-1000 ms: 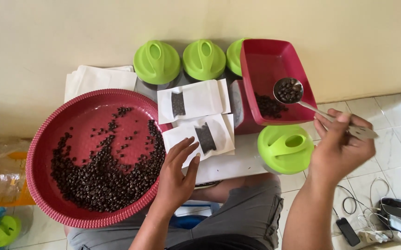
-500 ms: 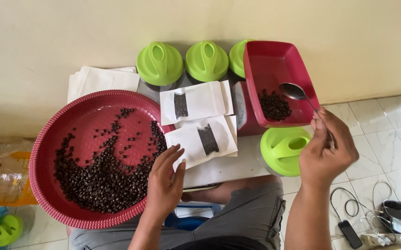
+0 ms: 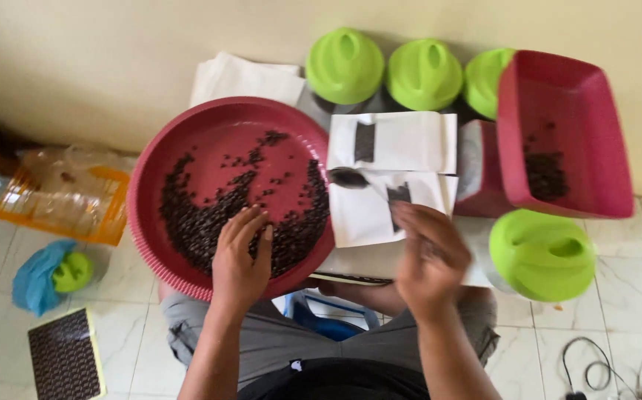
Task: Filling small white bags with roasted coffee beans using a spoon and folding the bags closed.
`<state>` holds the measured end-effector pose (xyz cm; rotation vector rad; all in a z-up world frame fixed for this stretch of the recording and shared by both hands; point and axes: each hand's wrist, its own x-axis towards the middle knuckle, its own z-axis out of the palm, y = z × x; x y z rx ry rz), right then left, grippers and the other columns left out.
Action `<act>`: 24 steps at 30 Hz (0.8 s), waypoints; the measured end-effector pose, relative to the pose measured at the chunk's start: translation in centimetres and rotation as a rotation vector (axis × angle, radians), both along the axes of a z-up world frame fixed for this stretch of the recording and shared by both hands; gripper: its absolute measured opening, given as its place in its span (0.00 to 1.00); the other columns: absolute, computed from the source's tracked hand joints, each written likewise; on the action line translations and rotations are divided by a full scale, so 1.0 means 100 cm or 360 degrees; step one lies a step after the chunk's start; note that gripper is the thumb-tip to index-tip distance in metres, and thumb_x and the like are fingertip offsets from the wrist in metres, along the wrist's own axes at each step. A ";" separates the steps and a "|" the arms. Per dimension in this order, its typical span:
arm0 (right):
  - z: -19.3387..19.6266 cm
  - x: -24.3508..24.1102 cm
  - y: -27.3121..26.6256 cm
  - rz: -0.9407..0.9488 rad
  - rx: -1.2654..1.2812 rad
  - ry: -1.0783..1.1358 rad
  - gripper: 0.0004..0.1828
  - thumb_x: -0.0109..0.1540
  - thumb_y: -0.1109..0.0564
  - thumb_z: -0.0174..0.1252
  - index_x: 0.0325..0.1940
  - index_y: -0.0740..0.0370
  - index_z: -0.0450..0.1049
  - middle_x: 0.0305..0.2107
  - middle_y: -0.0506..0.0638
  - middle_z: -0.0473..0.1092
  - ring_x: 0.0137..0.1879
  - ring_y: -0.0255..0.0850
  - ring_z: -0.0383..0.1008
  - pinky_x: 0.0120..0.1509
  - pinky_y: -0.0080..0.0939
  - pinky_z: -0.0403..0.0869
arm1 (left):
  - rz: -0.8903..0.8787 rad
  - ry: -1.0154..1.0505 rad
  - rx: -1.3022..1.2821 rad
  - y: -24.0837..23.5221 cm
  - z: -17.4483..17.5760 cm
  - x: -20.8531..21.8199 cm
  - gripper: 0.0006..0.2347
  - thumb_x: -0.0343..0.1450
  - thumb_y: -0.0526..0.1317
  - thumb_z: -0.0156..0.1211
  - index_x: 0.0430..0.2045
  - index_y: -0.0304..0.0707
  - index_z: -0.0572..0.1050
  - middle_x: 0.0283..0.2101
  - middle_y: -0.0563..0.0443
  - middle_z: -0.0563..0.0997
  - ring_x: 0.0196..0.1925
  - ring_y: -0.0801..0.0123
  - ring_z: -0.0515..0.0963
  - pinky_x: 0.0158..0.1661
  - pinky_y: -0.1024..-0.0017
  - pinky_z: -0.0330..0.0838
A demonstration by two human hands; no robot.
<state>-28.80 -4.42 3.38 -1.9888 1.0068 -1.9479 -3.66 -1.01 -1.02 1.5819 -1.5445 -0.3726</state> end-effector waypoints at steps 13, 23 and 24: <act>-0.060 0.106 -0.084 0.0067 0.0300 0.0504 0.09 0.67 0.71 0.56 0.48 0.68 0.78 0.40 0.58 0.76 0.48 0.56 0.80 0.54 0.54 0.79 | 0.0373 -0.0383 0.0050 0.018 -0.018 0.066 0.12 0.74 0.35 0.61 0.49 0.29 0.80 0.53 0.32 0.80 0.63 0.37 0.74 0.62 0.47 0.67; -0.069 0.140 -0.042 0.0613 0.0771 0.0347 0.13 0.73 0.57 0.47 0.46 0.63 0.77 0.39 0.55 0.75 0.49 0.53 0.80 0.51 0.52 0.81 | 0.0478 -0.0374 -0.0016 0.020 -0.048 0.083 0.11 0.73 0.33 0.59 0.47 0.33 0.81 0.52 0.38 0.81 0.62 0.43 0.76 0.67 0.48 0.60; -0.066 0.139 -0.035 0.0671 0.0869 0.0295 0.13 0.74 0.57 0.46 0.46 0.63 0.77 0.39 0.55 0.76 0.49 0.53 0.81 0.50 0.52 0.82 | 0.0470 -0.0354 -0.0037 0.020 -0.047 0.081 0.11 0.72 0.32 0.58 0.47 0.34 0.82 0.52 0.39 0.82 0.62 0.43 0.76 0.67 0.48 0.59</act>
